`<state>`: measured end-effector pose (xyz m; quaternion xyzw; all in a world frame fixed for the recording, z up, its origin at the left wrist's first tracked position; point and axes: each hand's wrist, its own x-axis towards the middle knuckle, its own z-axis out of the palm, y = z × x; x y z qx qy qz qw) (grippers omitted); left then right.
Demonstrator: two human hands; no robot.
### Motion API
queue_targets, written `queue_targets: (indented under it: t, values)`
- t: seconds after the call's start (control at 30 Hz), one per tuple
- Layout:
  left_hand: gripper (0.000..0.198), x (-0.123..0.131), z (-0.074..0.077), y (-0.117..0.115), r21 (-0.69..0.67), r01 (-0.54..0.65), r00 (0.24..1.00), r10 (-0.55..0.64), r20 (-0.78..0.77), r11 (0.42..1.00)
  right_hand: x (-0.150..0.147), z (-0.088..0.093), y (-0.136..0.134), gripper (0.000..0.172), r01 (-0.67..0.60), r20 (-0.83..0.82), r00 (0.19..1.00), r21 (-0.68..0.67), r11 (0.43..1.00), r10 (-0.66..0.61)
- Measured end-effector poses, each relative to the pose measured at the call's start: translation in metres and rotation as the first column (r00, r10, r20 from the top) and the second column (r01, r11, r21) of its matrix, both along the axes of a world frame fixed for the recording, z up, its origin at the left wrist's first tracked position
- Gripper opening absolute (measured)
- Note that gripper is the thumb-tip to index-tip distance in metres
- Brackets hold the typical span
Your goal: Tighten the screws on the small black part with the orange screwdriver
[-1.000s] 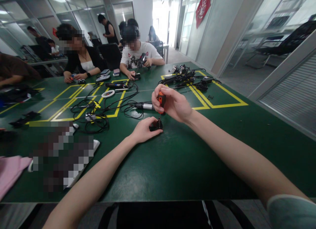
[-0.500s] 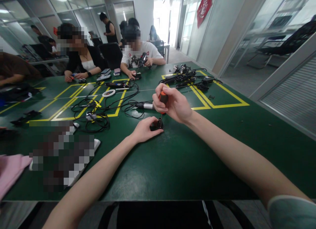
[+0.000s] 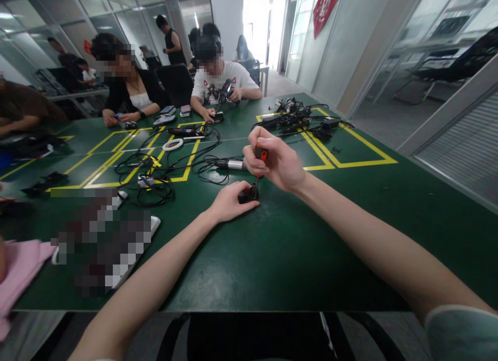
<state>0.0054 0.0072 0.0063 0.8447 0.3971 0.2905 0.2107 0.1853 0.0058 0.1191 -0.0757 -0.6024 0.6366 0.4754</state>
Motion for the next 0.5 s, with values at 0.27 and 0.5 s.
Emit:
queue_targets:
  t: [0.27,0.5]
  values:
    - [0.028,-0.0002,-0.0001,0.0001,-0.001,0.003,1.0,-0.003,0.0,1.0,-0.0007,0.0008,0.0017,0.032,0.055,0.038,0.998,-0.034,0.998,-0.054]
    - [0.029,-0.0003,0.0003,0.0002,0.002,-0.004,1.0,0.004,-0.008,1.0,-0.0052,0.0007,0.0003,0.048,0.06,0.049,0.997,-0.13,0.99,-0.054]
